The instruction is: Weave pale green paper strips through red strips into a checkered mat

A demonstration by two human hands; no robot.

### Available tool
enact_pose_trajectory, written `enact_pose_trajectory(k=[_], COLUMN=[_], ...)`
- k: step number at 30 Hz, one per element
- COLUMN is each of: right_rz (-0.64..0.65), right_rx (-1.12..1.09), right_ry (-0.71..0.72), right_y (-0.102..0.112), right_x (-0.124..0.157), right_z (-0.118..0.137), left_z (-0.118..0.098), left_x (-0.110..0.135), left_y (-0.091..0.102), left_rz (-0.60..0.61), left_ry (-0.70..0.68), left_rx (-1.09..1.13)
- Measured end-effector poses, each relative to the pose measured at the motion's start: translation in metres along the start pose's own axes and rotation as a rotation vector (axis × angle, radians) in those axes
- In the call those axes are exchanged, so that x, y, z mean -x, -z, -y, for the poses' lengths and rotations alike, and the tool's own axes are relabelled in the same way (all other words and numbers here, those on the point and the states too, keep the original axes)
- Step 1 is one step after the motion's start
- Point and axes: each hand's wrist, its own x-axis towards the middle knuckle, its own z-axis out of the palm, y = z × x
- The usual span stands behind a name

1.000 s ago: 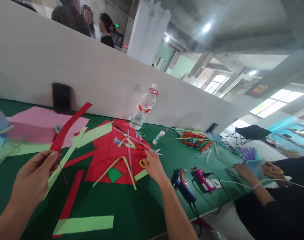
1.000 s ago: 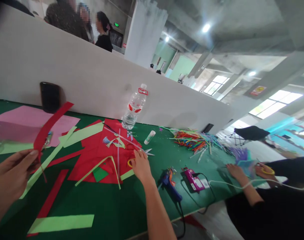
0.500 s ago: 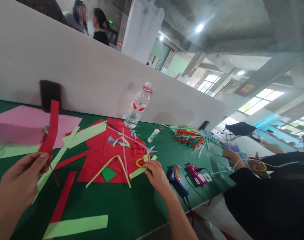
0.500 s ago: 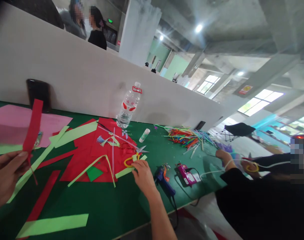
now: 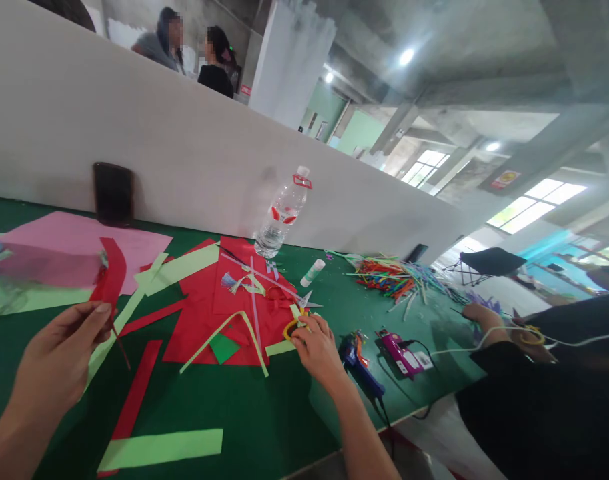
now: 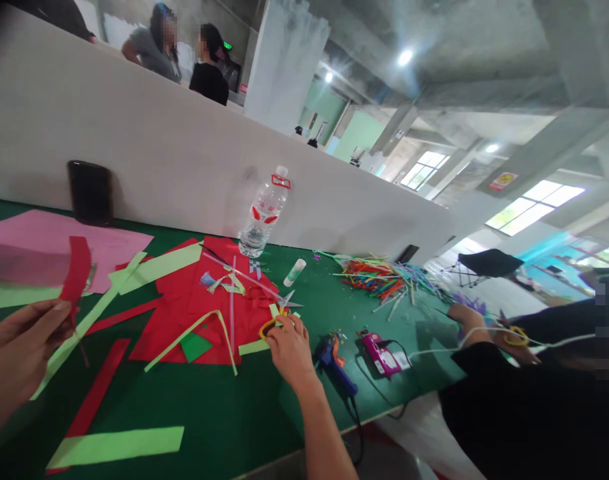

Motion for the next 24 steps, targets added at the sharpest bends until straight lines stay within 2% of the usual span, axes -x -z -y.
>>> enact_pose_trajectory(k=[5,10,13,18,24], right_rz=[-0.01,0.038,0.075,0.107,0.126], right_rx=[-0.022,-0.059,-0.073,-0.134,-0.297], right_ry=[0.013,0.036,0.036,0.024,-0.114], right_y=[0.0,-0.023,-0.032,-0.033,-0.024], right_x=[-0.02,-0.06,-0.073,-0.073,-0.057], right_z=[0.009,0.024,0.027,0.023,0.004], left_z=[0.004,0.007,0.006,0.006,0.009], left_x=[-0.003,-0.006,-0.006,-0.004,-0.005], left_y=[0.0,0.001,0.001,0.002,0.002], left_rz=[0.013,0.009,0.024,0.028,0.025], left_ry=[0.052,0.061,0.066,0.059,0.01], left_rx=[0.065,0.076,0.085,0.089,0.065])
